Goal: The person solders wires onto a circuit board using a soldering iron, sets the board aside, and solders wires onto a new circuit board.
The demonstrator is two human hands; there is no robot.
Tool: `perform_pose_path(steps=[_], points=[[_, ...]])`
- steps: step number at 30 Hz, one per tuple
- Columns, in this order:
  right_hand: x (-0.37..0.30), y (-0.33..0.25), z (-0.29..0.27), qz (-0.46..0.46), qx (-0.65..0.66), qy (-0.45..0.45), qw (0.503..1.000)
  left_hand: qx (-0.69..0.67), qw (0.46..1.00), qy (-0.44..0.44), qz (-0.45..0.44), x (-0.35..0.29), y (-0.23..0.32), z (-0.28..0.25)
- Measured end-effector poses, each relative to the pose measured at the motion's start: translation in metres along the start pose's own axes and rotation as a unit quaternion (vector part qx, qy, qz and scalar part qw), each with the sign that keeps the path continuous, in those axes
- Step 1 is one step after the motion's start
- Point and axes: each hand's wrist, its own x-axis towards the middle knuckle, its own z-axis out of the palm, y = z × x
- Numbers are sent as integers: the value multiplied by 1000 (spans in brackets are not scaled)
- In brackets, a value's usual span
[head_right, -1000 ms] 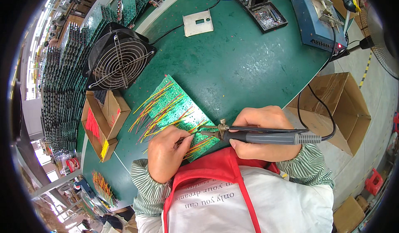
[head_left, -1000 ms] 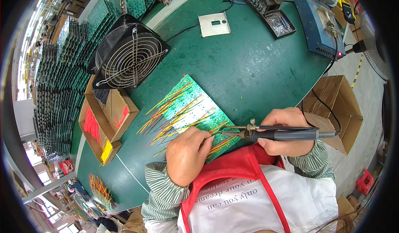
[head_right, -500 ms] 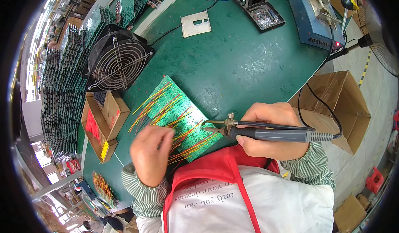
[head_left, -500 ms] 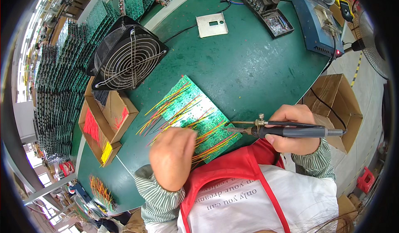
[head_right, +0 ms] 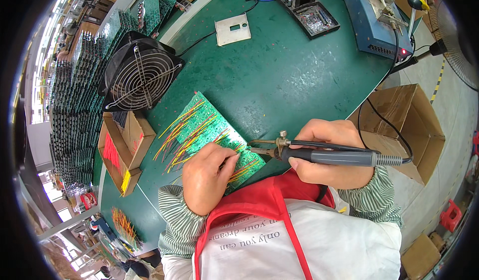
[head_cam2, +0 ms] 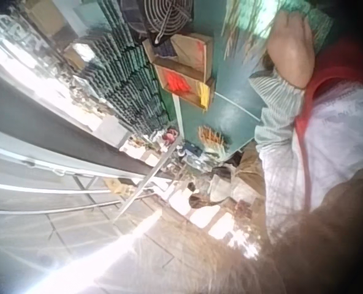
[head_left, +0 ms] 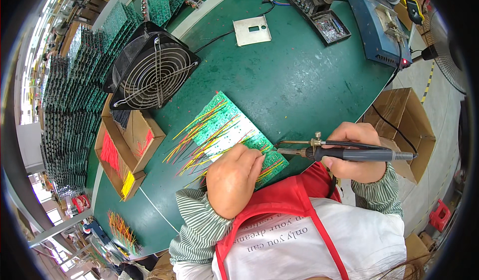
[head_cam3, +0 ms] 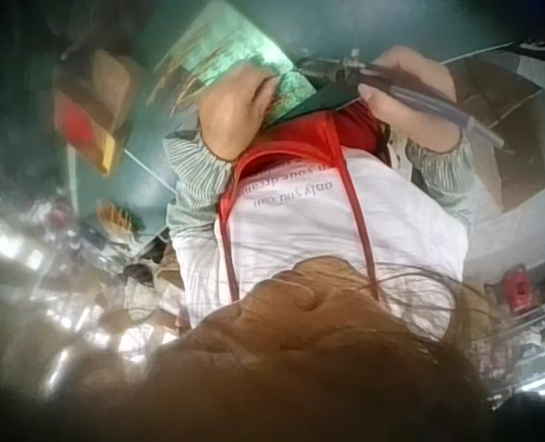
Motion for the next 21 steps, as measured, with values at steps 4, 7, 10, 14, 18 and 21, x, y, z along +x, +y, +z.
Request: perform_pose_path(steps=[4, 7, 10, 14, 18, 21], points=[[1, 1, 1, 19, 7, -6, 1000, -2, 1000, -6, -12, 1, 0, 1], [2, 2, 1, 20, 1, -9, 1000, -1, 1000, -12, -14, 2, 0, 1], [3, 1, 2, 22, 0, -19, 1000, -2, 1000, -10, -10, 2, -1, 1], [3, 1, 2, 17, -4, -15, 1000, -4, 1000, -14, -7, 3, -1, 1], [0, -2, -2, 18, -1, 2, 1000, -4, 1000, -8, 0, 1, -2, 2], [-1, -1, -2, 12, 1, 3, 1000, 0, 1000, -10, -7, -2, -1, 2]])
